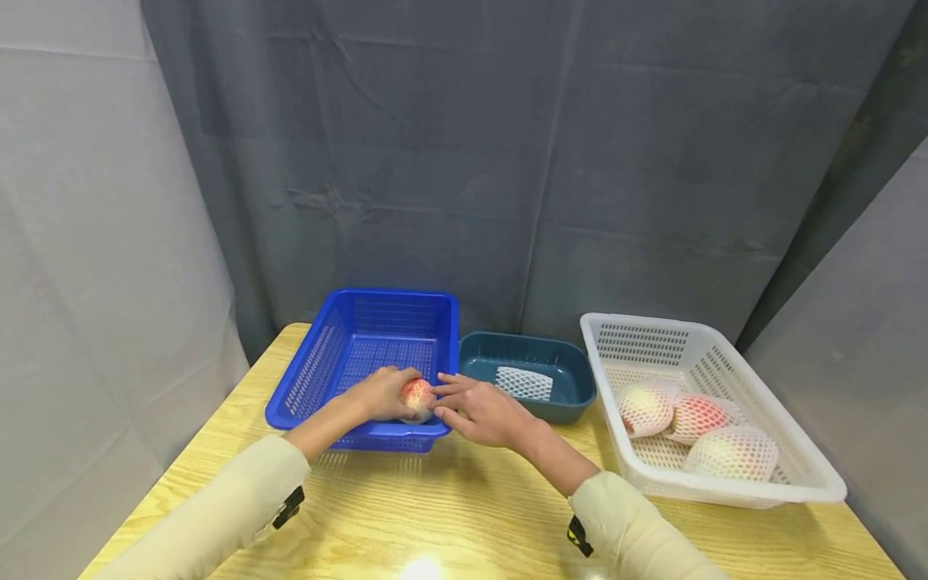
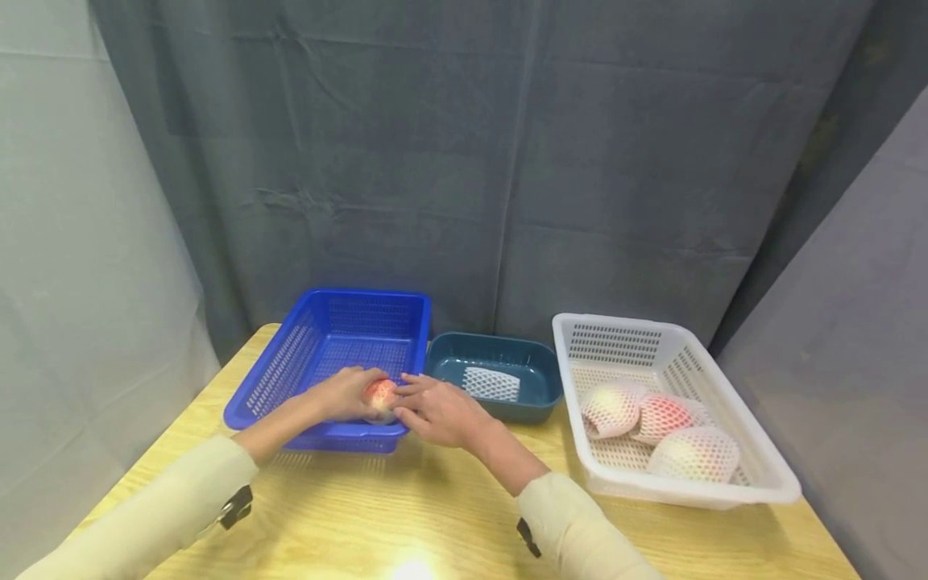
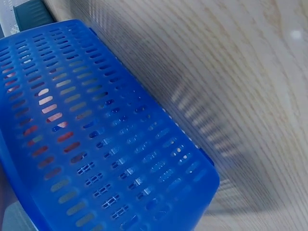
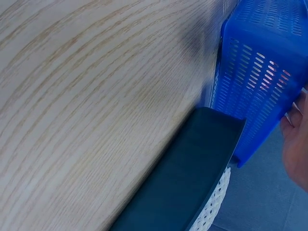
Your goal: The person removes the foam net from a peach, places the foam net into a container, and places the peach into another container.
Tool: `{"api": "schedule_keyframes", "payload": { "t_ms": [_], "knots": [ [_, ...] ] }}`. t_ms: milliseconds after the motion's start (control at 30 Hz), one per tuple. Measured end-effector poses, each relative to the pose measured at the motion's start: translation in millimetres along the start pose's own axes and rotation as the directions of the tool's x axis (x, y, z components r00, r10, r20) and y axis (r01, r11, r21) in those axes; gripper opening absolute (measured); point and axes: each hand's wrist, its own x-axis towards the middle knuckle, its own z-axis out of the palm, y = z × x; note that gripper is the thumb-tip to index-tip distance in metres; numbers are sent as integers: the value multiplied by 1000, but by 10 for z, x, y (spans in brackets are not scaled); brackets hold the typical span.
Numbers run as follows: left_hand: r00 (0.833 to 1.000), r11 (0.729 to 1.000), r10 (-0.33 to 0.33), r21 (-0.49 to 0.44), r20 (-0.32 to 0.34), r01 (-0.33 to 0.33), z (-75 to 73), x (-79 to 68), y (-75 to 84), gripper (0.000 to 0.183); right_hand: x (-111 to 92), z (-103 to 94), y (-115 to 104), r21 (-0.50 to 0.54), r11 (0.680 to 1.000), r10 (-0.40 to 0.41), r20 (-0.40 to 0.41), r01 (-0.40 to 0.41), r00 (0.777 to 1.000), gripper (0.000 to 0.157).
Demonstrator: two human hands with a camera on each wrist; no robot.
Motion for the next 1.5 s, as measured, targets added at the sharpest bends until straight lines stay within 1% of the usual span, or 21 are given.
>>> {"api": "schedule_keyframes", "payload": {
  "t_ms": [167,333,433,567,700,867,1067,1200,1333,1500],
  "knots": [
    [1000,1000,0,-13,0,0,-34,-9,-23,66,6,5,-3,-3,1000,8,2,-8,1000,37],
    [1000,1000,-23,-17,-11,23,-114,-27,-13,69,15,-13,-12,-14,1000,5,15,-5,1000,37],
    [999,1000,-18,-10,-34,18,-152,-41,-1,67,13,-19,-18,-26,1000,1,21,-1,1000,37],
    [996,1000,24,1,-89,-24,-182,-56,10,61,5,-15,-19,-41,999,8,32,-7,999,39],
    [991,999,43,-9,-130,-44,-210,-67,42,57,0,-38,-27,-46,999,19,35,-17,999,40],
    [986,999,36,-24,-166,-41,-225,-72,80,51,-6,-111,-48,-30,998,64,1,-64,998,41],
    [982,999,10,-37,-187,-17,-232,-61,121,48,-18,-226,-77,-91,985,146,-2,-146,989,45],
    [979,999,4,-40,-203,-12,-238,-53,153,47,-24,-308,-99,-110,979,173,-14,-174,985,47],
    [978,999,14,-38,-210,-22,-243,-48,191,47,-31,-387,-115,-138,971,195,-19,-196,981,47],
    [972,997,56,-35,-227,-66,-236,-35,259,46,-73,-475,-121,-168,954,253,-2,-249,968,48]
  ]
}}
